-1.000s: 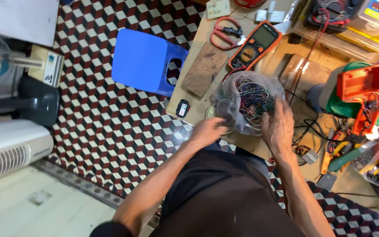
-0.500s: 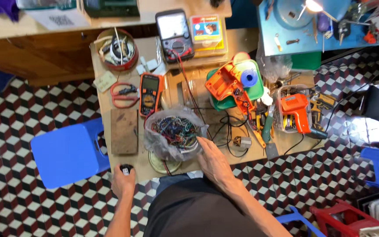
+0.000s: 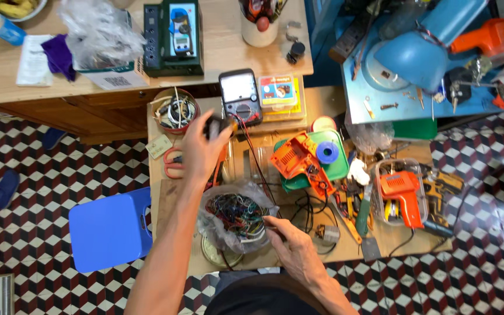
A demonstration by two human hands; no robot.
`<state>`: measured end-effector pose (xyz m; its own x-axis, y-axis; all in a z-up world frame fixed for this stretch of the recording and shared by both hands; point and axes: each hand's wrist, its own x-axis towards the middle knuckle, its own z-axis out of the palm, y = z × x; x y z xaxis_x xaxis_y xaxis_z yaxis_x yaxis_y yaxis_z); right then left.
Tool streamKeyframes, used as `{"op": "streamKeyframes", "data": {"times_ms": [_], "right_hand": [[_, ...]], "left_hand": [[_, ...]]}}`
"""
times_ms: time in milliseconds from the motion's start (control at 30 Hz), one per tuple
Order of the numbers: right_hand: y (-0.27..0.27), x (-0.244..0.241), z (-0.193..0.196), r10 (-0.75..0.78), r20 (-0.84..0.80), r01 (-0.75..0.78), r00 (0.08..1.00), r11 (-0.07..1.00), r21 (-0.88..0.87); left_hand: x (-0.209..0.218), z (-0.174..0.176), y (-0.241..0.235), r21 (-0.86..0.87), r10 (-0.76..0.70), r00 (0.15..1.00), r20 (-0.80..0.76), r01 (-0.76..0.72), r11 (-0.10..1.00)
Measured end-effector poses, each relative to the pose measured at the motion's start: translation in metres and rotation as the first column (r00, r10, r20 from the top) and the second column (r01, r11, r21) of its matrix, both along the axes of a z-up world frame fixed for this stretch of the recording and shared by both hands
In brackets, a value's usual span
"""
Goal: The person works on an orange plastic housing, using a heat gun to apply heat to a wire, then stripping and twisting wires with pliers. They insert a small black component into the housing and continue adjusting internal wiring.
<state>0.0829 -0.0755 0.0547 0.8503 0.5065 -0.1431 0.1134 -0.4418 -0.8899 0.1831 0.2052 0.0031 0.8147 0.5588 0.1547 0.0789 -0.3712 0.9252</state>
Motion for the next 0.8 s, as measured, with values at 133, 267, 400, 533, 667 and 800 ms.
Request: {"op": "streamKeyframes", "data": {"times_ms": [133, 267, 400, 533, 667, 800], "right_hand": [[-0.007, 0.027, 0.025, 0.004, -0.113, -0.005, 0.994, 1.0, -0.012], [-0.024, 0.061, 0.039, -0.024, -0.125, 0.025, 0.992, 1.0, 0.004], [-0.041, 0.088, 0.042, -0.034, 0.025, 0.032, 0.999, 0.996, 0.086], [-0.056, 0.104, 0.046, -0.04, 0.03, 0.037, 0.999, 0.995, 0.091], [-0.075, 0.101, 0.042, -0.024, -0.003, 0.025, 1.0, 0.992, 0.121], [-0.098, 0.093, 0.034, -0.027, -0.16, 0.043, 0.987, 0.994, 0.097]], "left_hand": [[0.105, 0.014, 0.0, 0.332, -0.057, 0.998, -0.04, 0.067, 0.941], [0.165, 0.01, -0.013, 0.406, -0.196, 0.98, -0.018, 0.187, 0.894], [0.198, -0.001, -0.042, 0.371, -0.357, 0.919, -0.167, 0.394, 0.841], [0.213, -0.008, -0.059, 0.416, -0.4, 0.892, -0.21, 0.452, 0.789], [0.205, -0.018, -0.065, 0.435, -0.367, 0.884, -0.29, 0.464, 0.772], [0.178, -0.001, -0.066, 0.611, -0.342, 0.94, -0.011, 0.277, 0.742]]}}
